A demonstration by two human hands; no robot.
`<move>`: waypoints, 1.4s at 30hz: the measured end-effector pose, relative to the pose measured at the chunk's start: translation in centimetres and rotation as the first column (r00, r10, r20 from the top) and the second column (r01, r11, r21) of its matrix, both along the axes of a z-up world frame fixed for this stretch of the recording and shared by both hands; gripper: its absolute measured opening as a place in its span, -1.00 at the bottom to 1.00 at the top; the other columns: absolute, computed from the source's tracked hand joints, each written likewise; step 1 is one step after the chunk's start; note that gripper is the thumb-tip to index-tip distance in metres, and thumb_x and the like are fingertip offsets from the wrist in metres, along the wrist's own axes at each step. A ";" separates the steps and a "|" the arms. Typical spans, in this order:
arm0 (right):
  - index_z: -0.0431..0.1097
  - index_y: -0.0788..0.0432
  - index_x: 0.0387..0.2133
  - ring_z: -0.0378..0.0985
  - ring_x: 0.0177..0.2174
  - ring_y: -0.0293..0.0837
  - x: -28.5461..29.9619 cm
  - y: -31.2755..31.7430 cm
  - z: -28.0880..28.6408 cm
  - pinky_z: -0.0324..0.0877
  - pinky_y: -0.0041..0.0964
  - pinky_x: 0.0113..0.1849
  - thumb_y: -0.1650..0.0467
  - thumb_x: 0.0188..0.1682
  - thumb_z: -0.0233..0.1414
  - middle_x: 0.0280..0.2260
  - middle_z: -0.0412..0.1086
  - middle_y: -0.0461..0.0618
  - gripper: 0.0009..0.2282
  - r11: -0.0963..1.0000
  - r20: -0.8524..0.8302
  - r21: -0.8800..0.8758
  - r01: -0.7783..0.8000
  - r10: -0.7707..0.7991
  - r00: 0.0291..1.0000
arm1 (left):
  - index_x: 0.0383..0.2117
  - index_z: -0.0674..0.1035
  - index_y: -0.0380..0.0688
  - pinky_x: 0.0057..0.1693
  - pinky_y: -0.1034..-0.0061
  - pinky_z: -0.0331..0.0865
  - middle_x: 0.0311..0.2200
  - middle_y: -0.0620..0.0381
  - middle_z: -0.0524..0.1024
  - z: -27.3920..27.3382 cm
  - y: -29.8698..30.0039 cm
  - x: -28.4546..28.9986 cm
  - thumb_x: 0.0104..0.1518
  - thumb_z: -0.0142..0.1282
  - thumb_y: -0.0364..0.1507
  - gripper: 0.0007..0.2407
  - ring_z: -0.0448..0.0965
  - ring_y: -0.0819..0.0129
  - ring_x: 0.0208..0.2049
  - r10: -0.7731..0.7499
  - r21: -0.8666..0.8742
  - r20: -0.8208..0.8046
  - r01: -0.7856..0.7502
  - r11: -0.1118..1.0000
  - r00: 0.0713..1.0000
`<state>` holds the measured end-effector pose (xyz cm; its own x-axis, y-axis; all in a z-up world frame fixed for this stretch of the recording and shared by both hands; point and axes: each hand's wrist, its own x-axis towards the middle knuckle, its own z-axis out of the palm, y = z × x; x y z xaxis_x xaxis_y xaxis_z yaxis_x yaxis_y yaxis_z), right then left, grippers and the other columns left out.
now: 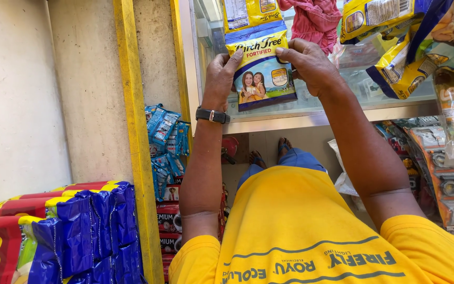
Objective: Wiping down milk powder sachets with a cloth and organizing them on a shelf
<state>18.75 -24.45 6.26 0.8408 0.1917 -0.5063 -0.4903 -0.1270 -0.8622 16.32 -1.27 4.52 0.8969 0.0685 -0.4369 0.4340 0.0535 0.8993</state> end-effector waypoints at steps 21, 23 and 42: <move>0.36 0.00 0.09 0.76 -0.05 -0.06 0.6 -0.3 0.7 0.69 -0.06 -0.02 0.17 0.08 0.18 0.04 0.63 -0.08 -0.63 0.987 -0.146 0.160 0.005 0.019 0.989 | 0.01 0.50 -0.09 -0.07 0.32 0.79 -0.05 -0.06 0.77 -0.2 -1.2 1.1 0.03 0.34 -0.10 -0.50 0.87 0.07 -0.16 0.112 -0.257 0.006 -0.107 0.961 0.994; 0.31 0.00 0.06 0.76 -0.05 -0.07 1.1 -0.6 1.0 0.68 -0.06 0.00 0.14 0.08 0.17 0.03 0.62 -0.07 -0.62 0.989 -0.146 0.150 -0.002 0.024 0.989 | 0.00 0.50 -0.08 -0.08 0.33 0.78 -0.07 -0.05 0.77 0.5 -1.5 0.8 0.04 0.34 -0.10 -0.52 0.87 0.08 -0.18 0.126 -0.254 0.009 -0.120 0.960 0.992; 0.40 0.08 0.13 0.70 0.09 0.00 4.3 -2.0 -1.9 0.75 -0.10 -0.01 0.30 0.04 0.28 0.12 0.57 -0.02 -0.60 0.819 0.055 0.573 0.031 -0.076 0.996 | 0.14 0.61 -0.03 0.07 0.15 0.74 0.07 -0.07 0.72 0.0 -2.8 2.0 0.13 0.45 -0.33 -0.57 0.77 0.01 0.03 0.214 -0.495 0.067 -0.154 0.855 0.975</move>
<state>23.08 -26.42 4.38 0.8879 0.3809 -0.2581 -0.4157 0.4235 -0.8049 18.33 -4.11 4.53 0.9347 0.0445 -0.3526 0.2681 0.5631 0.7817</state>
